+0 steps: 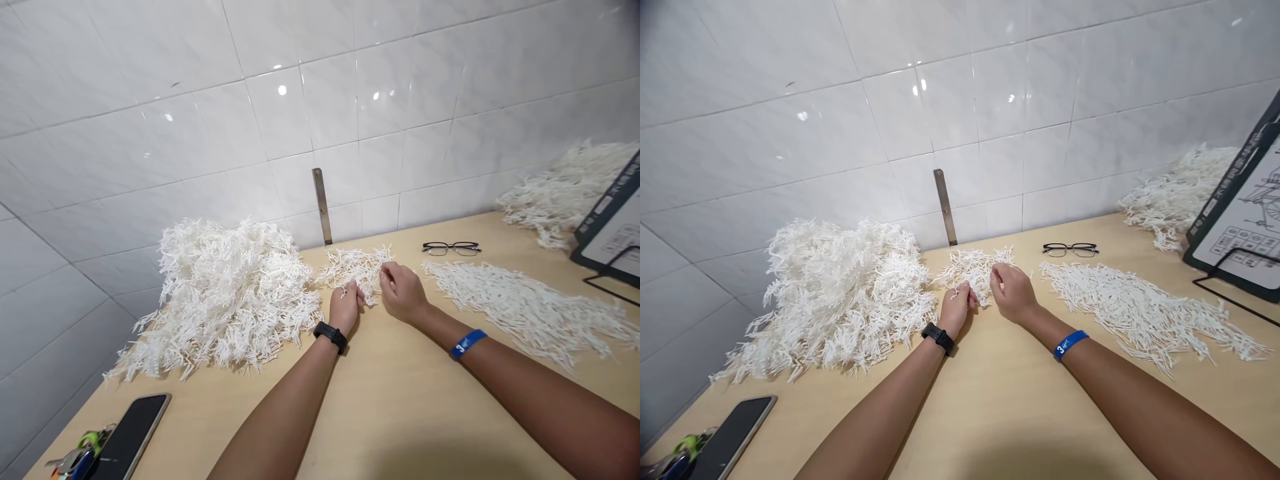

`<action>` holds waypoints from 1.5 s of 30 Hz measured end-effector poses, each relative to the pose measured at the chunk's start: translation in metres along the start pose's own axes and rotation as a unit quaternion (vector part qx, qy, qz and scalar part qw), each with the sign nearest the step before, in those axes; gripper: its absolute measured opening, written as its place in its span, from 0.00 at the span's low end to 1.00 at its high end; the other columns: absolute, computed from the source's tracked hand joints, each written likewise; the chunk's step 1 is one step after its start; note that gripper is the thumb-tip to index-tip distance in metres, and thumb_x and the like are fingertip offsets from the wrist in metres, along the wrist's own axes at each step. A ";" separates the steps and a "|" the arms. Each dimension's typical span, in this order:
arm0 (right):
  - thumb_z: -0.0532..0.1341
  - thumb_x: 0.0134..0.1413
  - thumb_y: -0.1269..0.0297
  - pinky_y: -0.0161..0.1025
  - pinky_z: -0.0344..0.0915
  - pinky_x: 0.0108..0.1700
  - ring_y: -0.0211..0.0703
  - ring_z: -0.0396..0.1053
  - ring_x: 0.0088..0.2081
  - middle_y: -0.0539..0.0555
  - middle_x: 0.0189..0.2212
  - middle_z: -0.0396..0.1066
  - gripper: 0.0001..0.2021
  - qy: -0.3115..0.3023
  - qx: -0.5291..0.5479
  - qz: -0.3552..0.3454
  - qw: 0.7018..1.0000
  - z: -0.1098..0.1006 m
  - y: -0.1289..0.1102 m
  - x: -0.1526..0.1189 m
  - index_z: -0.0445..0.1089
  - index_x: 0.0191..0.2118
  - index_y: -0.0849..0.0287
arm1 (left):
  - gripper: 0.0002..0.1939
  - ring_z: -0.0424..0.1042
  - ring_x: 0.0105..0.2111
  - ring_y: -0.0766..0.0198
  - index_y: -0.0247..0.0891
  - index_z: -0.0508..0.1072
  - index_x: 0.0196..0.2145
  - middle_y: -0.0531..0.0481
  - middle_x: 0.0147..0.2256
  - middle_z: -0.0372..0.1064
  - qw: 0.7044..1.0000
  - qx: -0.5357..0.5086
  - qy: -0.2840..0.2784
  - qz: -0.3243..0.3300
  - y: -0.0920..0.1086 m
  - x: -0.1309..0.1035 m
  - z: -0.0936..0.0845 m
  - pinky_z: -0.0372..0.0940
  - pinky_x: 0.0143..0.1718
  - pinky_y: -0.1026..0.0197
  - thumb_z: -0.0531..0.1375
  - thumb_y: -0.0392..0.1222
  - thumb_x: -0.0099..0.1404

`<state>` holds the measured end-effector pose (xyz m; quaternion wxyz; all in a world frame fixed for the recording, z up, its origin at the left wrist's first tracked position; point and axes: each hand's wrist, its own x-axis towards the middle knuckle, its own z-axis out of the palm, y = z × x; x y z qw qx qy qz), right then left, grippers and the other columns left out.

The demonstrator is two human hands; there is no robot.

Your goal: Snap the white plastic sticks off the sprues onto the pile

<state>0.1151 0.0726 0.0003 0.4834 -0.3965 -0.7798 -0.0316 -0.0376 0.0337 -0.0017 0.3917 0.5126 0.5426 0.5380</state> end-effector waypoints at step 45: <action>0.49 0.66 0.63 0.35 0.53 0.33 0.39 0.65 0.31 0.54 0.29 0.70 0.16 -0.161 -0.072 -0.114 0.978 0.004 -0.004 0.000 0.70 0.31 0.59 | 0.25 0.68 0.28 0.60 0.36 0.71 0.22 0.45 0.25 0.72 0.987 0.161 0.002 0.017 -0.003 0.001 -0.004 0.59 0.33 0.61 0.50 0.57 0.66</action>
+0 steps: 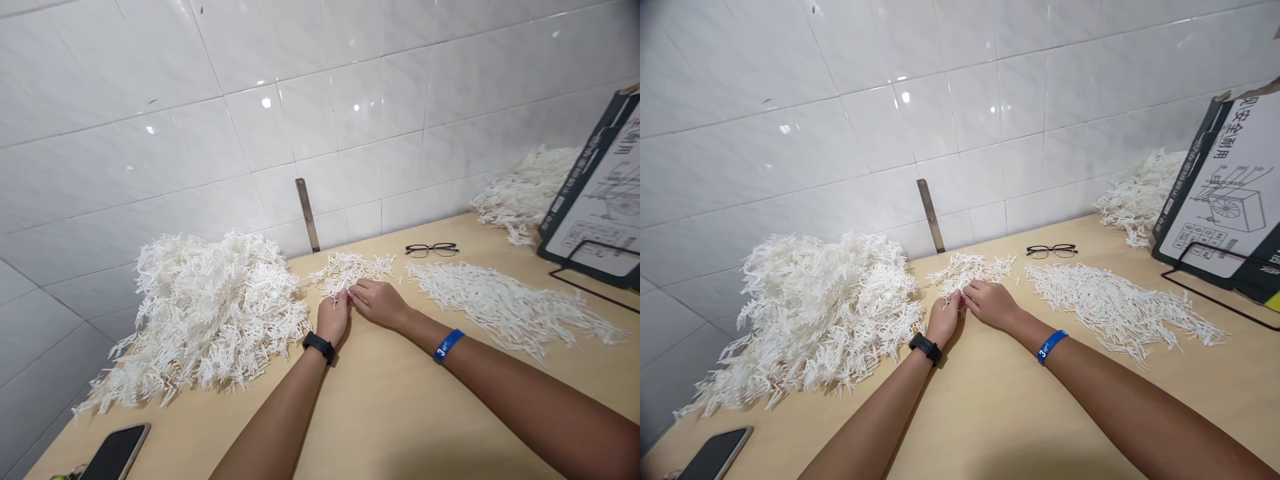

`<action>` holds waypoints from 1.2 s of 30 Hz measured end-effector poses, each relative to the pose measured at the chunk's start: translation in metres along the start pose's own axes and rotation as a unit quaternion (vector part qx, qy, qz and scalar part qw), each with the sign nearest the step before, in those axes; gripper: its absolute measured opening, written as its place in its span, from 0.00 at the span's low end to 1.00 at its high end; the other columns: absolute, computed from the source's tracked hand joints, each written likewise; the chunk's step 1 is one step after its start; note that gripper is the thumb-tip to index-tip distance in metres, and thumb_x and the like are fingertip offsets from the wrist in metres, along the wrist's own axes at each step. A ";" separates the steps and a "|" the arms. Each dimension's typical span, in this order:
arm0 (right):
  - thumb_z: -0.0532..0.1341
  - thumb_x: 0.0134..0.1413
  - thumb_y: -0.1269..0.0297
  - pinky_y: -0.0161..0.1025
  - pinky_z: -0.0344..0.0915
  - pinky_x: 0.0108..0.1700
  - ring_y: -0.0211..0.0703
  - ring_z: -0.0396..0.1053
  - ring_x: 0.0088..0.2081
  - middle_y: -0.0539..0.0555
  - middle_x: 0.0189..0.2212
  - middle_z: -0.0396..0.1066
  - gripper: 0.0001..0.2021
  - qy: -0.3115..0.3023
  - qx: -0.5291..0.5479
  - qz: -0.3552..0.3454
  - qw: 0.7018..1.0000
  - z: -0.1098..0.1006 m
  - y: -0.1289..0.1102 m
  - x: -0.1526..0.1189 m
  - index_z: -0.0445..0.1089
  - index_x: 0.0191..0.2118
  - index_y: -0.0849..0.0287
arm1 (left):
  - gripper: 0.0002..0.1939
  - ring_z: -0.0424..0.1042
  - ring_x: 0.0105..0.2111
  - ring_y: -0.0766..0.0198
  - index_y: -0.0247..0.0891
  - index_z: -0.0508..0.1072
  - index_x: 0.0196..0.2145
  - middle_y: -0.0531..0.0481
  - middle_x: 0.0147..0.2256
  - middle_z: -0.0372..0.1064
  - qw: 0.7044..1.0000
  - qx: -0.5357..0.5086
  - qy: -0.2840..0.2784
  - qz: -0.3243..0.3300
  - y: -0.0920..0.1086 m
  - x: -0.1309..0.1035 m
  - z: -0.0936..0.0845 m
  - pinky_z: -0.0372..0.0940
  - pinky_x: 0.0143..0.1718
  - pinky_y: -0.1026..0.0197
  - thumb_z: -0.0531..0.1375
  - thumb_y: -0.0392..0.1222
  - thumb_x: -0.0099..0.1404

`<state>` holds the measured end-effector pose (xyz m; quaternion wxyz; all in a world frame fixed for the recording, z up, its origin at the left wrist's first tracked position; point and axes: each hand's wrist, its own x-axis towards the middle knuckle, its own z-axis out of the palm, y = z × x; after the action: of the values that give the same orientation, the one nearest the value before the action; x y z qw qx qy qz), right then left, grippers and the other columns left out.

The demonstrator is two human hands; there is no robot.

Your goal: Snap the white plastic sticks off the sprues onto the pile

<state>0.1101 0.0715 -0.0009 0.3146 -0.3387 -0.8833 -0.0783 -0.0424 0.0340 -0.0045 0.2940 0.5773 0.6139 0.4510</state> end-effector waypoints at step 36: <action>0.51 0.65 0.55 0.38 0.61 0.41 0.41 0.64 0.35 0.52 0.29 0.65 0.19 -0.064 0.375 0.038 0.924 0.005 0.006 0.012 0.68 0.28 0.59 | 0.23 0.65 0.25 0.63 0.37 0.66 0.19 0.50 0.21 0.66 0.988 -0.116 0.085 -0.053 -0.001 0.003 -0.001 0.59 0.35 0.60 0.49 0.53 0.65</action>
<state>0.1044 0.0841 0.0025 0.3646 -0.2334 -0.8526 0.2928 -0.0442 0.0366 -0.0046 0.3294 0.4654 0.6097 0.5506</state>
